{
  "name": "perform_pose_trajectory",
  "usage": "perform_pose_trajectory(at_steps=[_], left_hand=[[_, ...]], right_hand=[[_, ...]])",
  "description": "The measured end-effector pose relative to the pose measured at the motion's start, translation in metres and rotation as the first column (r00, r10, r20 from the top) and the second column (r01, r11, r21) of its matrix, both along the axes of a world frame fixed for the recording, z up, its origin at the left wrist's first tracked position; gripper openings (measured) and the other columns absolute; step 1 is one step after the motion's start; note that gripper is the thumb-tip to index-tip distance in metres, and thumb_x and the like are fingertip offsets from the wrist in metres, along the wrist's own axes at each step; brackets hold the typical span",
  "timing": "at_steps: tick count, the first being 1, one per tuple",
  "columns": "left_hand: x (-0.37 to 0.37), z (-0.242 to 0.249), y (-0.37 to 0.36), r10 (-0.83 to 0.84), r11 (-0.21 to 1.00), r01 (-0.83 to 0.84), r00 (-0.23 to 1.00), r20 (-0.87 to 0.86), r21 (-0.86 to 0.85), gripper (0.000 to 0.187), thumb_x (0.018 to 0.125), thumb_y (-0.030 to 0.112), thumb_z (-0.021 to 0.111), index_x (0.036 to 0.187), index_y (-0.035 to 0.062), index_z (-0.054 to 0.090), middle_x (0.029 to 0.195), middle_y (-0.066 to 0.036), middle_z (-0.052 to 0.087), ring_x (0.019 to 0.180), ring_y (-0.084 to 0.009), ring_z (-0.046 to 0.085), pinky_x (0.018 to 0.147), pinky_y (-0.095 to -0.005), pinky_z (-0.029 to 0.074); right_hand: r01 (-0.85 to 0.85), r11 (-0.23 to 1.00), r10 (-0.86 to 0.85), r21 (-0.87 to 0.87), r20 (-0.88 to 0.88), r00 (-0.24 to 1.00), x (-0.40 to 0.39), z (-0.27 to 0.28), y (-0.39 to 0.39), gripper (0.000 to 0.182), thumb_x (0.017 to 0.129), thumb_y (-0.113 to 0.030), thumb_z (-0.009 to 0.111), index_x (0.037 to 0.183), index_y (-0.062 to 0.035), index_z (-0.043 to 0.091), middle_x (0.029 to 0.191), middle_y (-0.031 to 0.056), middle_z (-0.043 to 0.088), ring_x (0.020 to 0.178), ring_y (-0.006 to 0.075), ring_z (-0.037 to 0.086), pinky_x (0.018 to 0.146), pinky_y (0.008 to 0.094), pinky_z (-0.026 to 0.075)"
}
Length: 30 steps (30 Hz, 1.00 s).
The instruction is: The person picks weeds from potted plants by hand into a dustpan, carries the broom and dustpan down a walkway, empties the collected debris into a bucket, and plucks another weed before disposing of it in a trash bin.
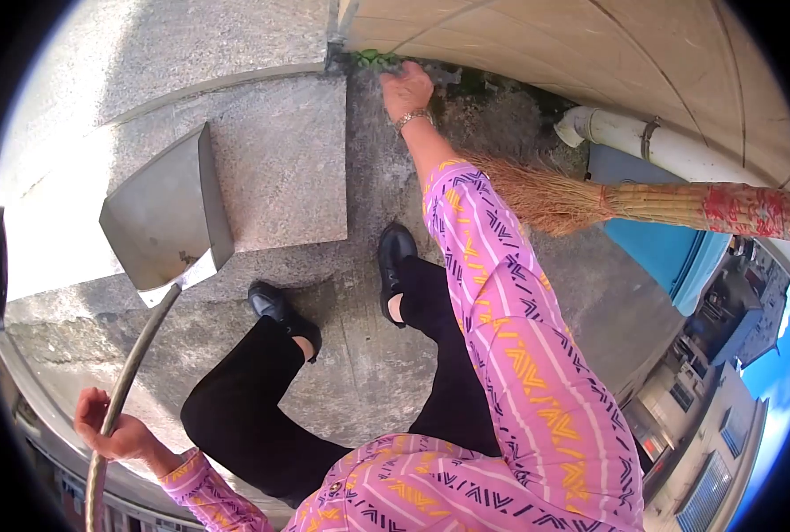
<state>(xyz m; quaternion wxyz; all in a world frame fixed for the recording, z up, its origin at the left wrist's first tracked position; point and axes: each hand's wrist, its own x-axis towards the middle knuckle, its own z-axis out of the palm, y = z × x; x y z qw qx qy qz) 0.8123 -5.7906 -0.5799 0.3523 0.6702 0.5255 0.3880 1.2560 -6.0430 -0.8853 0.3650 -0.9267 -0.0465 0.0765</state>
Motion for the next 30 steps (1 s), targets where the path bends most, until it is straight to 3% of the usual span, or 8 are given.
perform_pose_trajectory(at_steps=[4,5,8,10,12,13,22,30], left_hand=[[-0.002,-0.008,0.008,0.005,0.99,-0.009,1.0,0.026,0.14,0.042,0.082,0.037,0.033,0.074,-0.0009,0.05,0.066,-0.012,0.048,0.059,-0.0179,0.041,0.054,-0.026,0.032],[-0.002,-0.01,0.007,0.019,0.981,-0.031,0.998,0.061,0.191,0.038,0.081,0.03,0.032,0.073,-0.0019,0.051,0.067,-0.013,0.048,0.06,-0.0184,0.042,0.054,-0.0248,0.033],[-0.015,-0.014,0.016,-0.01,0.979,-0.021,0.989,0.149,0.203,0.04,0.081,0.033,0.032,0.07,-0.002,0.049,0.066,-0.013,0.046,0.06,-0.0179,0.04,0.054,-0.0256,0.031],[0.0,-0.016,0.017,0.057,0.966,-0.078,0.994,0.092,0.247,0.042,0.079,0.036,0.035,0.068,-0.0026,0.048,0.064,-0.011,0.043,0.059,-0.0176,0.038,0.055,-0.0263,0.029],[0.01,-0.019,0.02,-0.121,0.912,0.026,0.971,0.207,0.41,0.027,0.081,0.032,0.043,0.064,0.0112,0.046,0.05,-0.006,0.047,0.038,-0.0165,0.043,0.031,-0.0261,0.033],[0.025,-0.02,0.016,-0.096,0.887,-0.01,0.974,0.206,0.462,0.027,0.081,0.03,0.041,0.062,0.0109,0.043,0.048,-0.005,0.044,0.035,-0.015,0.04,0.029,-0.0237,0.029],[0.026,-0.02,0.014,-0.101,0.869,0.002,0.98,0.174,0.494,0.03,0.082,0.031,0.04,0.062,0.0094,0.043,0.048,-0.005,0.044,0.036,-0.0145,0.04,0.03,-0.0231,0.03],[0.019,-0.018,0.017,-0.103,0.879,-0.004,0.975,0.197,0.477,0.03,0.082,0.031,0.041,0.062,0.009,0.045,0.049,-0.005,0.046,0.036,-0.0141,0.042,0.031,-0.0227,0.031]], right_hand=[[0.129,0.991,-0.121,-0.038,0.164,0.979,0.007,-0.021,0.026,0.034,0.056,-0.016,0.068,0.082,0.0025,0.059,0.068,0.0123,0.06,0.062,0.022,0.058,0.062,0.0309,0.046],[0.148,0.989,-0.143,-0.023,0.154,0.978,0.004,-0.021,0.03,0.03,0.057,-0.016,0.062,0.082,0.0006,0.059,0.07,0.016,0.059,0.069,0.0324,0.058,0.064,0.0379,0.046],[0.221,0.974,-0.203,-0.055,0.228,0.952,0.0,-0.027,0.039,0.027,0.057,-0.015,0.062,0.079,-0.0002,0.058,0.068,0.0161,0.059,0.068,0.0325,0.057,0.063,0.0382,0.046],[0.248,0.968,-0.235,-0.027,0.244,0.941,-0.001,-0.029,0.042,0.025,0.057,-0.016,0.063,0.076,-0.0008,0.058,0.068,0.0164,0.058,0.067,0.0327,0.057,0.062,0.0388,0.045],[0.296,0.955,-0.292,0.022,0.252,0.923,-0.002,-0.031,0.046,0.024,0.058,-0.017,0.064,0.075,-0.0009,0.057,0.068,0.0168,0.058,0.067,0.0333,0.057,0.061,0.0392,0.045],[0.295,0.955,-0.292,0.025,0.254,0.922,-0.002,-0.032,0.047,0.024,0.058,-0.017,0.064,0.075,-0.0009,0.057,0.068,0.0168,0.058,0.067,0.0333,0.057,0.061,0.0392,0.045],[0.401,0.916,-0.393,0.015,0.231,0.89,0.0,-0.031,0.06,0.015,0.061,-0.018,0.062,0.07,-0.006,0.06,0.07,0.0167,0.059,0.067,0.0342,0.058,0.058,0.0404,0.045],[0.368,0.886,-0.332,-0.284,0.167,0.928,0.0,-0.017,0.064,0.02,0.064,-0.024,0.061,0.073,-0.0065,0.061,0.074,0.0162,0.06,0.072,0.0336,0.059,0.06,0.0416,0.047]])
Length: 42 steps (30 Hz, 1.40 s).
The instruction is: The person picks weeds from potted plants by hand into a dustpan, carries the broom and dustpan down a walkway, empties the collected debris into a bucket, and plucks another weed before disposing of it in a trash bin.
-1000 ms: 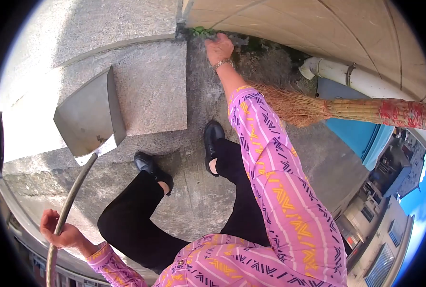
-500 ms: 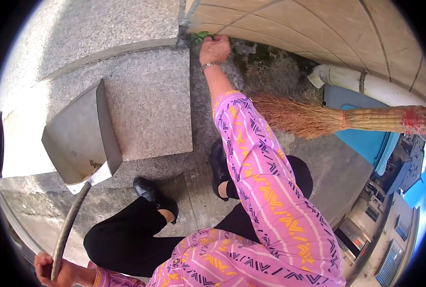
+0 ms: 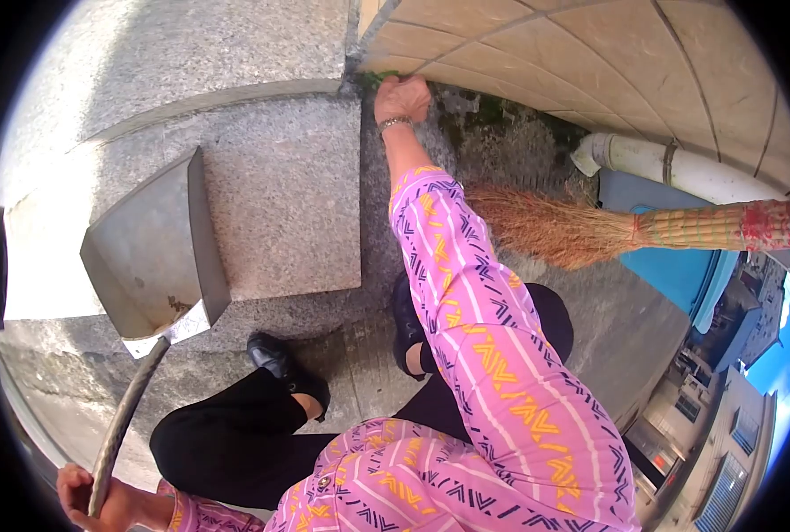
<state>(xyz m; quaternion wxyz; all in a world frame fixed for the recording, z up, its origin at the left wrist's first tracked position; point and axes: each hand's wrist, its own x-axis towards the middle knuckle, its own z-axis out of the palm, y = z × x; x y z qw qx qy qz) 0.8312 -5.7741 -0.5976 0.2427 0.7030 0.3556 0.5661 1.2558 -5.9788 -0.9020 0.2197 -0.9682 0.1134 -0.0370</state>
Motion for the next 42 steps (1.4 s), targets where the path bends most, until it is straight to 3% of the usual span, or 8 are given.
perform_pose_trajectory(at_steps=[10,13,20,26,30,35,38,42], left_hand=[[-0.007,-0.001,0.002,0.053,0.998,-0.052,0.994,0.097,-0.018,0.033,0.083,0.031,0.041,0.059,0.0084,0.047,0.047,-0.005,0.046,0.036,-0.0137,0.042,0.031,-0.0219,0.032],[-0.047,0.0,0.009,0.087,0.976,-0.094,0.995,-0.043,-0.198,0.045,0.075,0.041,0.037,0.066,-0.0028,0.046,0.062,-0.009,0.039,0.059,-0.0173,0.036,0.054,-0.0269,0.027],[-0.033,-0.003,0.012,0.13,0.972,-0.139,0.99,-0.059,-0.188,0.047,0.072,0.045,0.041,0.061,-0.0009,0.043,0.059,-0.008,0.036,0.058,-0.0167,0.034,0.054,-0.0272,0.025],[0.004,-0.006,0.009,0.025,0.995,-0.024,1.0,-0.001,0.094,0.039,0.084,0.03,0.038,0.053,0.0086,0.045,0.042,-0.003,0.044,0.032,-0.0128,0.041,0.028,-0.0212,0.03],[0.007,-0.006,0.006,0.013,0.992,-0.009,1.0,-0.027,0.128,0.038,0.085,0.029,0.036,0.053,0.0097,0.044,0.043,-0.002,0.044,0.033,-0.012,0.041,0.029,-0.0213,0.031],[0.006,-0.008,0.006,0.101,0.991,-0.113,0.985,0.139,0.078,0.036,0.083,0.03,0.042,0.054,0.0094,0.046,0.042,-0.001,0.043,0.033,-0.0117,0.04,0.029,-0.0213,0.03],[0.008,-0.008,0.005,0.058,0.994,-0.064,0.996,0.065,0.093,0.032,0.08,0.029,0.048,0.055,0.0088,0.048,0.044,-0.002,0.045,0.034,-0.0114,0.042,0.029,-0.0208,0.031],[0.008,-0.006,0.004,0.03,0.998,-0.034,0.996,0.081,0.051,0.03,0.079,0.027,0.049,0.056,0.0087,0.049,0.045,-0.002,0.046,0.035,-0.0113,0.043,0.03,-0.0206,0.032]], right_hand=[[-0.076,0.997,0.074,0.026,0.08,0.994,-0.004,0.003,-0.003,0.025,0.065,-0.024,0.054,0.068,-0.0002,0.06,0.07,0.0215,0.058,0.067,0.0361,0.058,0.059,0.0415,0.046],[-0.522,0.853,0.445,-0.01,0.535,0.718,-0.008,0.009,-0.009,0.026,0.065,-0.025,0.054,0.068,0.0001,0.06,0.071,0.023,0.057,0.069,0.0369,0.057,0.06,0.0418,0.045],[-0.466,0.884,0.385,0.041,0.503,0.774,-0.014,-0.004,-0.034,0.025,0.067,-0.021,0.055,0.065,0.0032,0.054,0.064,0.0205,0.056,0.063,0.0351,0.056,0.056,0.0396,0.045],[-0.553,0.769,0.282,0.32,0.607,0.743,0.013,-0.06,-0.043,0.007,0.066,-0.002,0.054,0.07,0.0034,0.056,0.063,0.0034,0.052,0.055,0.0171,0.048,0.05,0.0287,0.043],[-0.158,0.911,0.013,0.38,0.357,0.934,0.007,-0.045,-0.017,0.011,0.059,0.003,0.058,0.07,0.0031,0.057,0.063,0.0051,0.054,0.054,0.0172,0.046,0.05,0.0312,0.042],[-0.633,0.767,0.481,0.106,0.558,0.676,-0.015,0.028,-0.014,0.012,0.079,-0.012,0.047,0.082,-0.0047,0.056,0.079,0.0058,0.057,0.071,0.0162,0.053,0.06,0.0264,0.042],[-0.099,0.945,-0.006,0.312,0.319,0.948,0.008,-0.028,-0.012,0.004,0.063,-0.001,0.054,0.063,0.0024,0.055,0.054,0.0027,0.05,0.049,0.0187,0.048,0.047,0.0317,0.039],[-0.164,0.792,0.052,0.588,0.203,0.978,0.004,-0.046,-0.024,0.002,0.063,-0.001,0.055,0.063,0.0016,0.054,0.054,0.001,0.049,0.049,0.0155,0.048,0.043,0.0287,0.038]])
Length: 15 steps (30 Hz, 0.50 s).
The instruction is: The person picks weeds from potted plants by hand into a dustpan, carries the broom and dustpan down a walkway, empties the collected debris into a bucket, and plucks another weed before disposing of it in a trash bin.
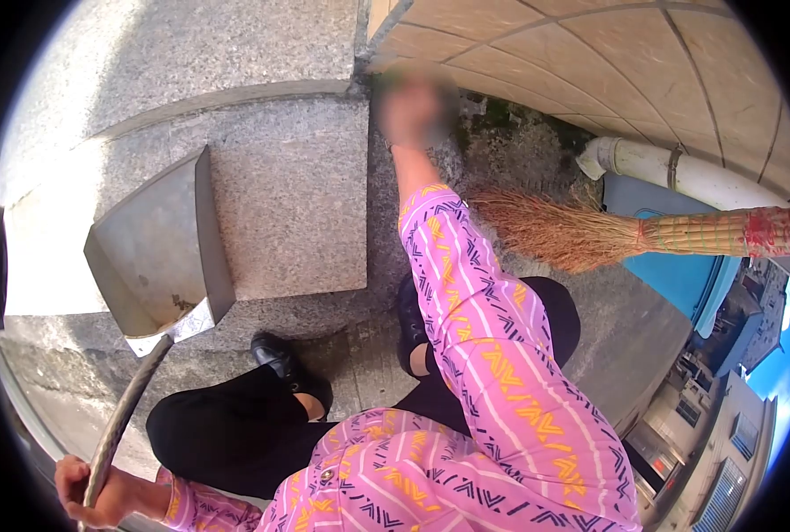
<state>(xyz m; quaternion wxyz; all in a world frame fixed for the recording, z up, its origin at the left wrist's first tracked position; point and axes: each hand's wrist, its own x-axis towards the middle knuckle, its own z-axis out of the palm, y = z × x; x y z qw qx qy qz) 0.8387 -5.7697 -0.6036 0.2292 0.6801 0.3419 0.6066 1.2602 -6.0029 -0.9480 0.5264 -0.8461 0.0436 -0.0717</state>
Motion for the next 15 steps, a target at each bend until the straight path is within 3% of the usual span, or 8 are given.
perform_pose_trajectory(at_steps=[2,3,4,5,8,11,14,15], left_hand=[[0.0,-0.002,0.001,0.069,0.997,-0.07,0.995,0.078,0.009,0.03,0.079,0.027,0.048,0.055,0.0088,0.049,0.044,-0.001,0.044,0.035,-0.0111,0.042,0.031,-0.0209,0.031],[0.001,-0.002,0.001,0.071,0.997,-0.071,0.995,0.077,0.01,0.03,0.079,0.027,0.048,0.055,0.0088,0.049,0.044,-0.001,0.044,0.035,-0.0111,0.042,0.031,-0.0209,0.031],[0.002,-0.003,0.001,0.088,0.996,-0.089,0.993,0.076,0.011,0.031,0.08,0.028,0.047,0.055,0.009,0.049,0.044,-0.001,0.044,0.035,-0.0112,0.041,0.031,-0.0214,0.031],[0.002,-0.002,0.001,0.106,0.994,-0.108,0.992,0.072,0.013,0.032,0.08,0.028,0.047,0.055,0.0091,0.049,0.043,-0.001,0.043,0.034,-0.0113,0.04,0.031,-0.022,0.03],[0.003,-0.002,0.001,0.073,0.997,-0.073,0.997,0.007,0.031,0.032,0.08,0.029,0.047,0.055,0.0097,0.048,0.043,0.0,0.042,0.034,-0.0117,0.039,0.031,-0.022,0.029],[0.001,-0.001,0.001,0.041,0.999,-0.04,0.998,-0.041,0.032,0.034,0.081,0.032,0.046,0.055,0.0104,0.048,0.042,0.0,0.041,0.034,-0.0124,0.039,0.031,-0.0216,0.029],[-0.002,-0.001,0.003,0.049,0.998,-0.049,0.999,-0.021,0.03,0.037,0.082,0.035,0.045,0.054,0.0108,0.047,0.042,0.0,0.041,0.034,-0.013,0.039,0.031,-0.022,0.029],[-0.013,-0.001,0.004,0.049,0.998,-0.048,0.999,-0.022,0.032,0.037,0.082,0.035,0.045,0.054,0.0108,0.047,0.042,0.0,0.041,0.034,-0.013,0.039,0.031,-0.022,0.029]], right_hand=[[-0.099,0.973,0.098,0.207,0.014,0.995,-0.007,-0.006,0.002,0.005,0.062,0.0,0.058,0.064,0.0019,0.053,0.056,0.0017,0.05,0.05,0.0124,0.046,0.042,0.0263,0.037],[-0.126,0.89,0.135,0.438,0.01,0.991,-0.008,-0.008,0.006,0.007,0.061,0.0,0.059,0.062,0.0022,0.053,0.058,0.0031,0.05,0.05,0.0122,0.044,0.042,0.0267,0.037],[-0.127,0.889,0.137,0.44,0.008,0.991,-0.007,-0.01,0.008,0.007,0.061,0.0,0.059,0.062,0.0022,0.053,0.058,0.0031,0.05,0.05,0.0122,0.044,0.042,0.0267,0.037],[-0.175,0.982,0.157,0.076,0.201,0.967,-0.007,-0.012,0.011,0.004,0.062,0.001,0.056,0.064,0.0027,0.053,0.06,0.004,0.049,0.051,0.0121,0.044,0.042,0.0262,0.036],[-0.22,0.947,0.317,-0.234,0.569,0.759,0.004,-0.017,0.02,0.008,0.067,0.001,0.047,0.062,0.0014,0.052,0.062,0.006,0.045,0.052,0.0117,0.041,0.043,0.0257,0.035],[-0.201,0.979,0.188,-0.033,0.532,0.826,0.0,-0.014,0.029,0.014,0.069,0.0,0.043,0.057,-0.0008,0.051,0.061,0.0064,0.041,0.05,0.0125,0.039,0.045,0.0282,0.036],[-0.018,0.996,0.054,-0.086,0.44,0.897,-0.007,-0.006,0.032,0.011,0.068,-0.003,0.048,0.059,-0.0002,0.054,0.06,0.0104,0.048,0.049,0.0177,0.044,0.048,0.0339,0.039],[0.003,0.969,0.089,-0.248,0.36,0.929,-0.014,0.01,0.033,0.009,0.067,-0.006,0.051,0.063,0.0005,0.056,0.061,0.0129,0.052,0.051,0.0219,0.048,0.05,0.0351,0.041]])
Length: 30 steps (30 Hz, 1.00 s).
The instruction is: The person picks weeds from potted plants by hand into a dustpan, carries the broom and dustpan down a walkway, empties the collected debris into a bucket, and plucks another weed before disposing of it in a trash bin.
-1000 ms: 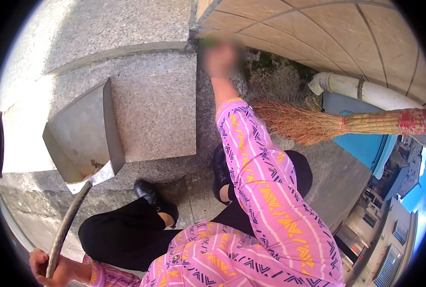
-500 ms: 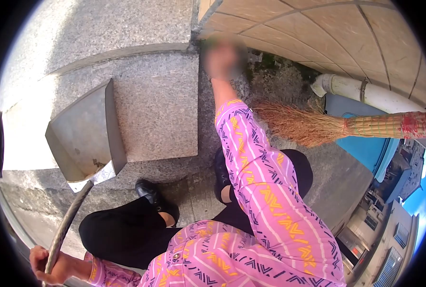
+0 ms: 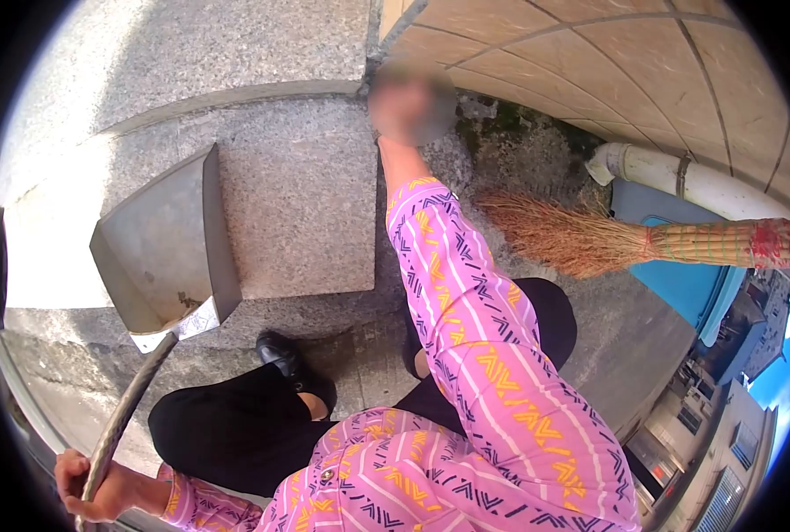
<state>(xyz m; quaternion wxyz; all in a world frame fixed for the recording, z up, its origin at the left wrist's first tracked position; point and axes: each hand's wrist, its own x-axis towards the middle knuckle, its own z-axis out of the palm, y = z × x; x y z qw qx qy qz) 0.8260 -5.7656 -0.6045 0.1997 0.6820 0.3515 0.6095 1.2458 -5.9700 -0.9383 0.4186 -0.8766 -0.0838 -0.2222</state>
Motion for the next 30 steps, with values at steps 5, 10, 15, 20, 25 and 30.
perform_pose_trajectory(at_steps=[5,10,15,20,25,30], left_hand=[[-0.019,0.003,-0.001,0.066,0.967,-0.078,0.996,-0.058,-0.241,0.047,0.07,0.046,0.047,0.056,0.002,0.04,0.056,-0.005,0.032,0.057,-0.0155,0.031,0.054,-0.0269,0.022],[-0.023,0.002,0.001,0.058,0.966,-0.067,0.997,-0.045,-0.249,0.047,0.071,0.046,0.046,0.056,0.002,0.039,0.056,-0.005,0.032,0.056,-0.0158,0.032,0.054,-0.0269,0.023],[-0.02,0.002,-0.002,0.074,0.968,-0.083,0.996,-0.049,-0.236,0.047,0.071,0.046,0.046,0.056,0.002,0.039,0.056,-0.005,0.032,0.056,-0.0158,0.032,0.054,-0.0269,0.023],[-0.016,0.003,-0.006,0.068,0.968,-0.079,0.996,-0.056,-0.239,0.047,0.071,0.046,0.045,0.056,0.0019,0.04,0.055,-0.006,0.033,0.056,-0.0159,0.033,0.054,-0.0266,0.024],[-0.017,0.002,-0.009,0.069,0.972,-0.08,0.996,-0.056,-0.221,0.047,0.072,0.046,0.044,0.056,0.002,0.04,0.055,-0.005,0.032,0.056,-0.0159,0.032,0.054,-0.0268,0.024],[-0.015,0.002,-0.01,0.078,0.974,-0.09,0.995,-0.064,-0.208,0.047,0.072,0.046,0.044,0.055,0.0022,0.04,0.055,-0.005,0.032,0.056,-0.0159,0.032,0.054,-0.0271,0.023]], right_hand=[[0.171,0.973,-0.219,-0.155,-0.381,0.898,-0.009,0.033,0.013,0.016,0.067,-0.019,0.061,0.077,-0.0071,0.06,0.075,0.015,0.06,0.071,0.0325,0.058,0.061,0.0393,0.045],[0.197,0.966,-0.25,-0.168,-0.397,0.883,-0.009,0.039,0.012,0.019,0.064,-0.019,0.061,0.079,-0.0077,0.062,0.077,0.0176,0.06,0.075,0.0358,0.057,0.064,0.0414,0.045],[0.236,0.957,-0.285,-0.168,-0.417,0.863,-0.002,0.03,-0.024,0.02,0.062,-0.017,0.059,0.076,-0.0023,0.06,0.073,0.0216,0.058,0.071,0.0375,0.056,0.063,0.0416,0.045],[-0.035,0.986,-0.037,-0.164,-0.414,0.909,-0.008,0.021,-0.037,0.018,0.061,-0.014,0.057,0.076,-0.0043,0.059,0.068,0.0192,0.058,0.066,0.0362,0.055,0.059,0.0406,0.044],[-0.146,0.934,0.003,-0.325,-0.404,0.915,-0.011,0.042,-0.025,0.021,0.062,-0.017,0.058,0.081,-0.0067,0.056,0.071,0.0189,0.058,0.07,0.0359,0.056,0.06,0.0412,0.044],[-0.131,0.919,-0.043,-0.371,-0.426,0.904,-0.016,0.056,-0.014,0.02,0.063,-0.017,0.059,0.08,-0.0065,0.054,0.072,0.0193,0.058,0.071,0.0377,0.055,0.061,0.0438,0.044]])
